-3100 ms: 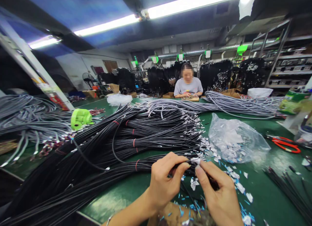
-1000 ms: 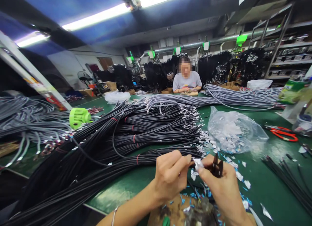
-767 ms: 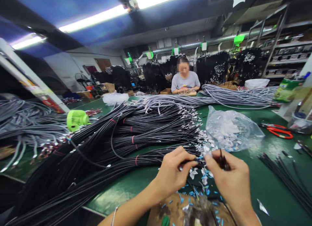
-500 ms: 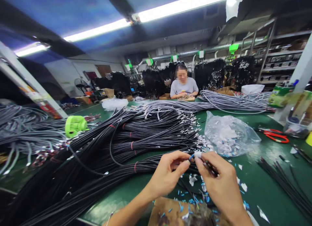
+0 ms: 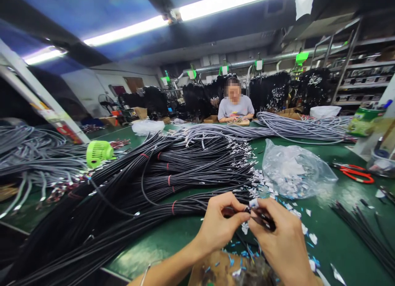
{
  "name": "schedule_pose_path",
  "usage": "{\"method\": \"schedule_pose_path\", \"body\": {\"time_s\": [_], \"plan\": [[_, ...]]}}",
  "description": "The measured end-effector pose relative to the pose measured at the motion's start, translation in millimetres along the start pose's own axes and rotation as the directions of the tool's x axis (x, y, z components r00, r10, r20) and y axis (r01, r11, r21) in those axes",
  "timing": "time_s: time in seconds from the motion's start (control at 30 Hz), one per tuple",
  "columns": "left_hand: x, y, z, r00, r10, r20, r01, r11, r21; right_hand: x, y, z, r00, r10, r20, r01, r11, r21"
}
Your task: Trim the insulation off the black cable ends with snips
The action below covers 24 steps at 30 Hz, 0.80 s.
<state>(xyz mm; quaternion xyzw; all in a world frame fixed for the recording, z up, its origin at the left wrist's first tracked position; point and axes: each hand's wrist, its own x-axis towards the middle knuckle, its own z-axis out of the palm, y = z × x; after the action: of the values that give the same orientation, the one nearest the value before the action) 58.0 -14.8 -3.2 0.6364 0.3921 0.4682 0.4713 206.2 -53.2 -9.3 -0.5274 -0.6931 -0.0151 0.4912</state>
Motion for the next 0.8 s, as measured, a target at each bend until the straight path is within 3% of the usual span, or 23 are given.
{"method": "schedule_pose_path", "body": {"time_s": [0.07,0.13,0.2,0.3,0.33,0.4,0.47,0.57,0.67,0.8], "plan": [[5,0,-3.6,0.976,-0.133,0.173,0.149,0.985,-0.083,0,1,2,0.994,0.098,0.05,-0.099,0.995,0.015],[11,0,-8.7,0.907,-0.221,0.36,0.279,0.953,-0.119,2,1,4,0.967,0.218,0.132,-0.232,0.966,0.109],[14,0,-12.6,0.897,-0.206,0.392,0.279,0.95,-0.138,4,-1,4,0.915,0.309,0.26,-0.377,0.884,0.275],[13,3,-14.4,0.963,0.021,0.27,0.018,0.99,-0.141,8,-4,1,0.774,0.423,0.472,-0.626,0.625,0.466],[11,5,-14.4,0.965,0.135,0.224,-0.114,0.988,-0.101,9,-6,0,0.723,0.452,0.522,-0.688,0.535,0.49],[7,10,-14.9,0.925,0.346,0.157,-0.356,0.934,0.039,10,-9,-4,0.659,0.495,0.566,-0.752,0.416,0.512],[3,13,-16.2,0.861,0.494,0.124,-0.509,0.839,0.19,11,-13,-7,0.677,0.534,0.506,-0.733,0.428,0.528],[-1,13,-18.3,0.762,0.64,0.097,-0.625,0.688,0.369,9,-22,-10,0.805,0.536,0.254,-0.586,0.656,0.476],[-4,10,-18.2,0.684,0.725,0.08,-0.656,0.563,0.503,5,-30,-8,0.934,0.358,0.014,-0.341,0.876,0.342],[-9,8,-15.5,0.634,0.771,0.057,-0.641,0.483,0.597,1,-32,-3,0.982,0.157,-0.109,-0.126,0.961,0.247]]}}
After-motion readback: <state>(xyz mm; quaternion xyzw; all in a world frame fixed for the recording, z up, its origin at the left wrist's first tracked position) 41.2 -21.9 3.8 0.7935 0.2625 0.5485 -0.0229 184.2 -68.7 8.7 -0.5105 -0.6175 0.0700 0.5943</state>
